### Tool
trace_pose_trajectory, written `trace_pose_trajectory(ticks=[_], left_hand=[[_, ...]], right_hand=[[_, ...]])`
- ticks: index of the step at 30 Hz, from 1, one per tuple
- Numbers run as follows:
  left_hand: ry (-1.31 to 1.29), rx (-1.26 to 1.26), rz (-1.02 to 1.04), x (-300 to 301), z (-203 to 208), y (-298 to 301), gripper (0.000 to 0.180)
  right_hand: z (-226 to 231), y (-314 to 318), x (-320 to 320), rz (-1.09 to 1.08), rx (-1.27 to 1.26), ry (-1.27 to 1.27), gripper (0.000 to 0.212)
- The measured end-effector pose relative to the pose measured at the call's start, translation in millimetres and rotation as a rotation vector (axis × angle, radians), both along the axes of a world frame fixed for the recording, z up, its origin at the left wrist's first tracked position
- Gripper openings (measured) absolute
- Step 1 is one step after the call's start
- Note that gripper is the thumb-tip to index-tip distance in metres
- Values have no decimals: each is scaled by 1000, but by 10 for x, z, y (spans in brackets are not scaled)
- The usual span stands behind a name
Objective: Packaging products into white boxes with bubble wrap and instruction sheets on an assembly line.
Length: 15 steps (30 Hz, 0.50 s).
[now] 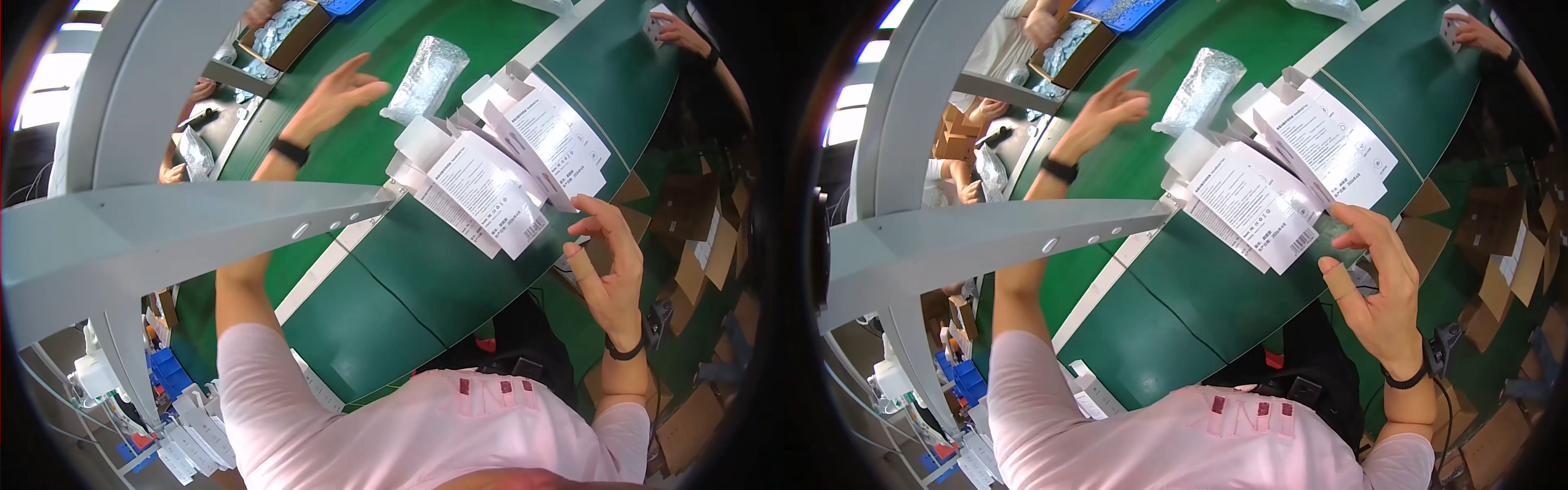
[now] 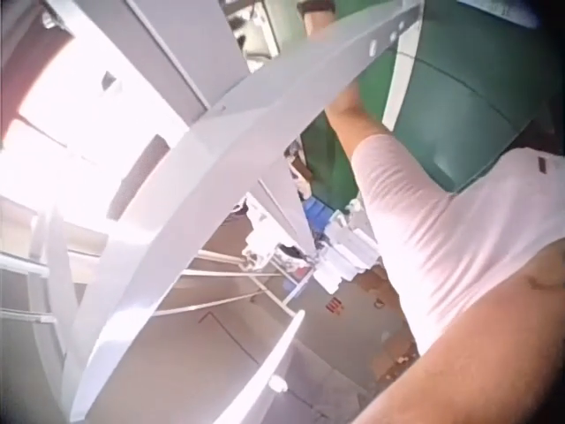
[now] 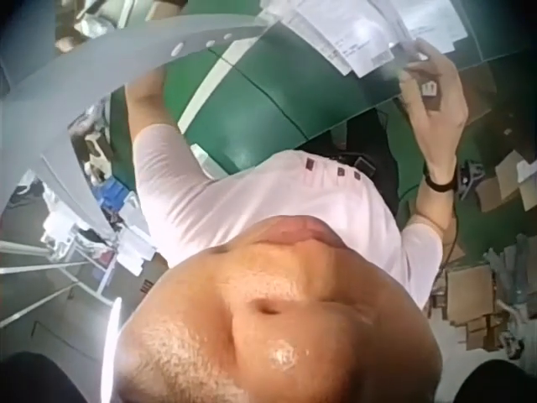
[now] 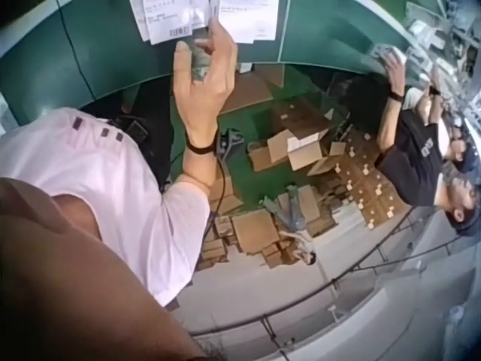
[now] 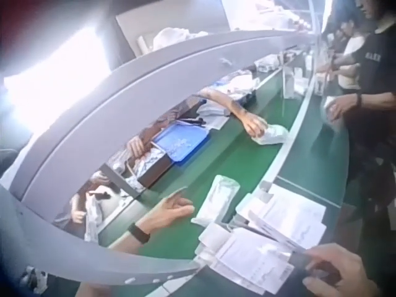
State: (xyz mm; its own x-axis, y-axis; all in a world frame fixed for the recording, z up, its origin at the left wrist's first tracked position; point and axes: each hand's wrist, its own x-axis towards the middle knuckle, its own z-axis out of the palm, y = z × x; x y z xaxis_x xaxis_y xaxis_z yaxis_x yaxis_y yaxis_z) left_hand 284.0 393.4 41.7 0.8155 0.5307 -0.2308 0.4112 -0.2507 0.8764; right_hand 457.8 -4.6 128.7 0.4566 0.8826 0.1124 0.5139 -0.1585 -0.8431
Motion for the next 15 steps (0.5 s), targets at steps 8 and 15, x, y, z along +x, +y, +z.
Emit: trace_pose_trajectory(ticks=[8,15], left_hand=[[347,-58,-91,453,-640,81,76],[86,177,65,-52,-754,172,65]], right_hand=[[-158,-188,143,-84,8,31,43],[1,21,-17,25,13,3,47]])
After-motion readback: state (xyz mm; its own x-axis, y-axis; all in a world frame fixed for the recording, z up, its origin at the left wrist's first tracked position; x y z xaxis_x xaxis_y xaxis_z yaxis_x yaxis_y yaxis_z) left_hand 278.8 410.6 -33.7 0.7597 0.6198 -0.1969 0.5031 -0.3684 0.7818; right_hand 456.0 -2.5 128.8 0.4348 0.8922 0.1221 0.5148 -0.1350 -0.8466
